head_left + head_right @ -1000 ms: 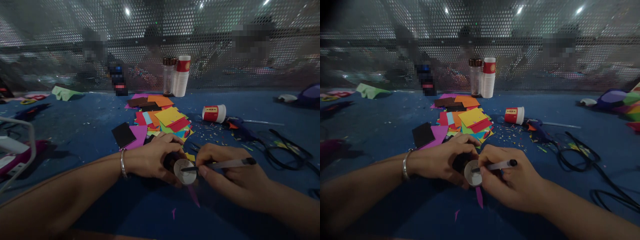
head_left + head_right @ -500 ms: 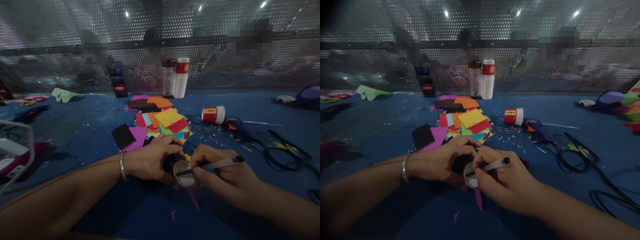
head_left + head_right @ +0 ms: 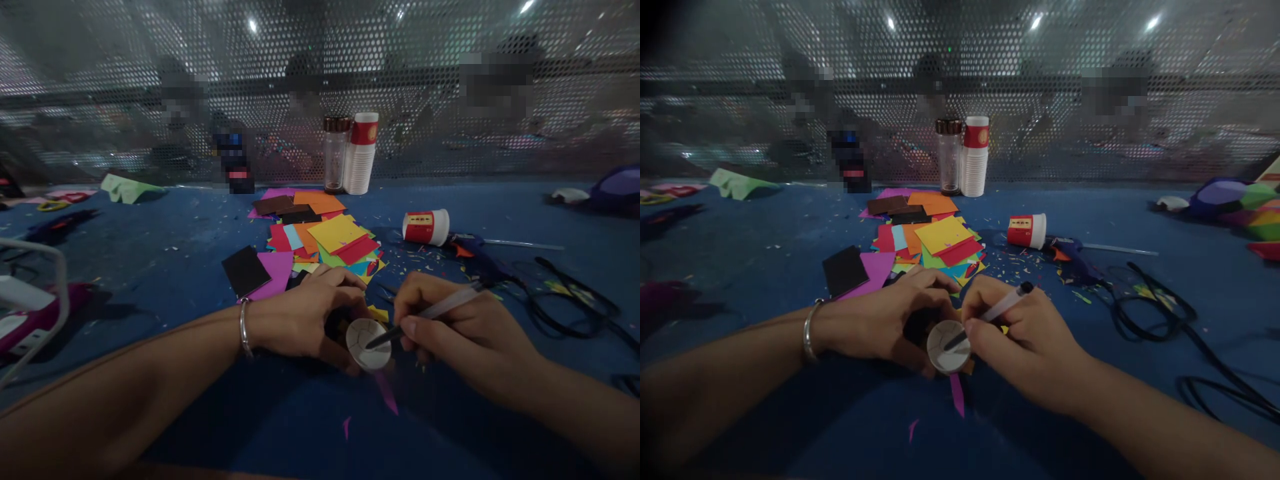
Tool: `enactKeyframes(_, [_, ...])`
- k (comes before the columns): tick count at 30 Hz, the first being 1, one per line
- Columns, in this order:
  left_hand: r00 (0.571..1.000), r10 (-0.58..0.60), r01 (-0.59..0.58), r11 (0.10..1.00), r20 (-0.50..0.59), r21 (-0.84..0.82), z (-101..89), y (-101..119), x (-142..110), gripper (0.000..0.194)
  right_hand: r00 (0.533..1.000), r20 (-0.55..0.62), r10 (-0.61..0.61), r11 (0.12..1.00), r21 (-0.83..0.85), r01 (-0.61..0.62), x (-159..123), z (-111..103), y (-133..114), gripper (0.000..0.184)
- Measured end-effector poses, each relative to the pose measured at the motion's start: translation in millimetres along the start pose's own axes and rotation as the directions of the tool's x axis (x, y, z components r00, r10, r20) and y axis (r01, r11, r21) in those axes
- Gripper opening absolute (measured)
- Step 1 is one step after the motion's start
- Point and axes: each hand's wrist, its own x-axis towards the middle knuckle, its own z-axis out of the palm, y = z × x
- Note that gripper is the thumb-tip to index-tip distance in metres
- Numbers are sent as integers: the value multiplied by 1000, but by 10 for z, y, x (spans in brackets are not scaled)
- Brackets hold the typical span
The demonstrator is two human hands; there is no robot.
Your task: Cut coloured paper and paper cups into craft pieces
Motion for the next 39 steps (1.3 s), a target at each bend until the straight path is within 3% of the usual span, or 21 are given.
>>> enactKeyframes(12, [1000, 12, -12, 1000, -5, 10, -6, -7, -3, 47, 999, 46, 10, 998, -59, -7, -13, -5, 14, 15])
enactKeyframes(20, [1000, 0, 0, 1000, -2, -9, -1, -5, -6, 49, 985, 95, 146, 985, 82, -154, 12, 12, -35, 11])
enactKeyframes(24, [1000, 3, -3, 1000, -6, 19, 4, -2, 0, 54, 975, 62, 214, 970, 107, -219, 43, 7, -12, 11])
enactKeyframes(29, [1000, 24, -24, 1000, -18, -13, 21, -22, 9, 53, 995, -37, 91, 994, -56, -93, 57, -45, 30, 14])
enactKeyframes(39, [1000, 1, -1, 1000, 1, -18, 8, -4, 9, 52, 1000, -14, 13, 988, -156, -15, 44, -45, 16, 15])
